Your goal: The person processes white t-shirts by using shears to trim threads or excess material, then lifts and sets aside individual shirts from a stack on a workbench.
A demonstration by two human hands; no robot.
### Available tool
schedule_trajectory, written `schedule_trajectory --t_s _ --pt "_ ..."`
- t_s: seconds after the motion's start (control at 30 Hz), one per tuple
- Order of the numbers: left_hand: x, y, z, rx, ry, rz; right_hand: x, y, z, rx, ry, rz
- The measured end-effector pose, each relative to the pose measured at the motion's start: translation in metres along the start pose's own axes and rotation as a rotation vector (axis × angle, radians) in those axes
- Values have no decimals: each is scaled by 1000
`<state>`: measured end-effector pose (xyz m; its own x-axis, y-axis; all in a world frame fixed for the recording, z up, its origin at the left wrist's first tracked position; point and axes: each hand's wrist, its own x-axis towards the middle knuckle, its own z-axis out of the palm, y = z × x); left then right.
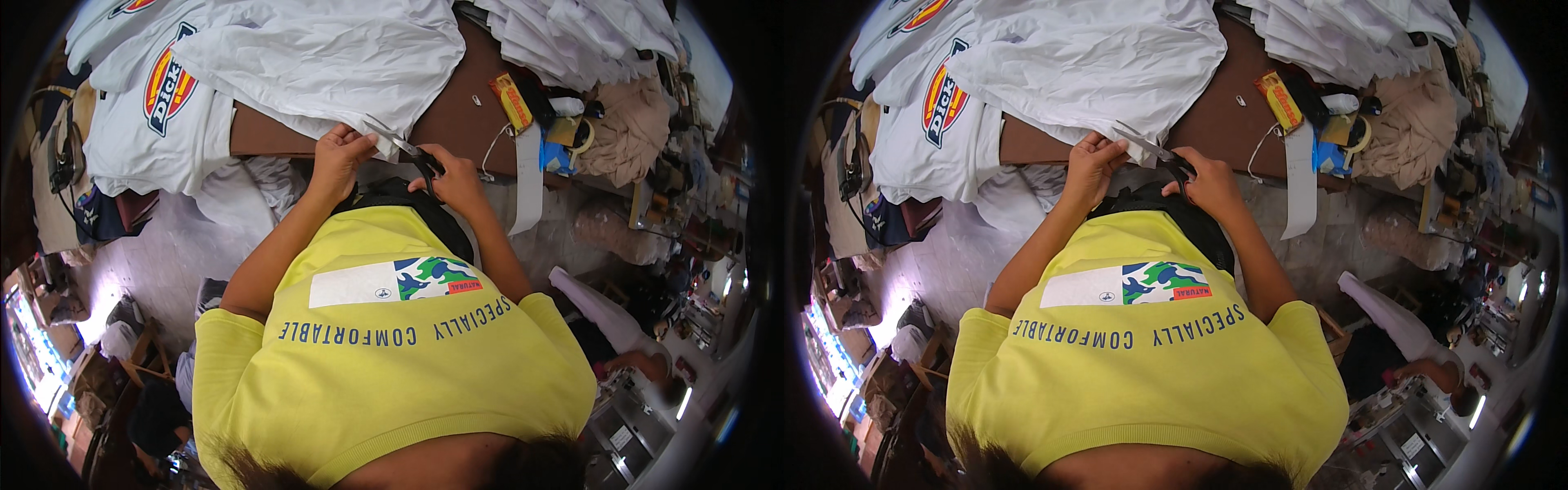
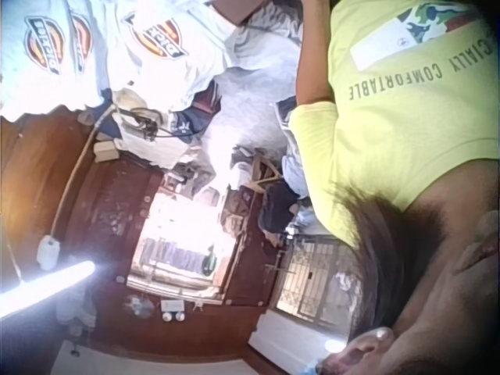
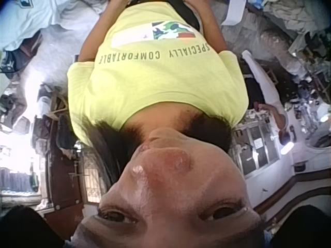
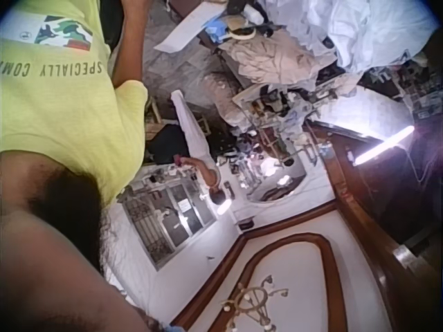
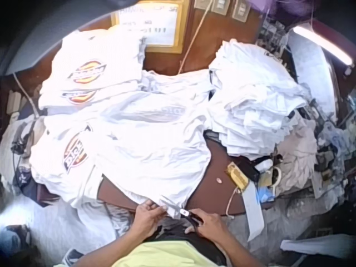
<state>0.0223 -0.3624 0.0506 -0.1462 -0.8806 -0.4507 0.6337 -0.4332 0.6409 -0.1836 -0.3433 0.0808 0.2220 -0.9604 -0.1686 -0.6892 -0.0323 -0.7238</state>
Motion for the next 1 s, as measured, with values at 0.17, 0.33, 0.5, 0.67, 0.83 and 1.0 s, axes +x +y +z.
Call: schedule_trajectory --t_s 0.17,0.33,0.5,0.67,0.83,1.0 --pt "5 3 -6 -106 55 -43 -6 9 4 -24 41 -50" --pt "7 -4 -11 -65 32 -1 5 -18 -3 -80 -35 58" --pt "3 -2 -8 -56 17 14 9 -21 -3 -105 -53 42" --pt "2 7 -5 -128 69 -31 -2 5 6 -29 -1 4" --pt "6 2 -11 -106 76 -7 2 -10 3 -65 32 -59" --pt "6 2 -14 -93 19 32 14 -30 -1 -125 -55 32"
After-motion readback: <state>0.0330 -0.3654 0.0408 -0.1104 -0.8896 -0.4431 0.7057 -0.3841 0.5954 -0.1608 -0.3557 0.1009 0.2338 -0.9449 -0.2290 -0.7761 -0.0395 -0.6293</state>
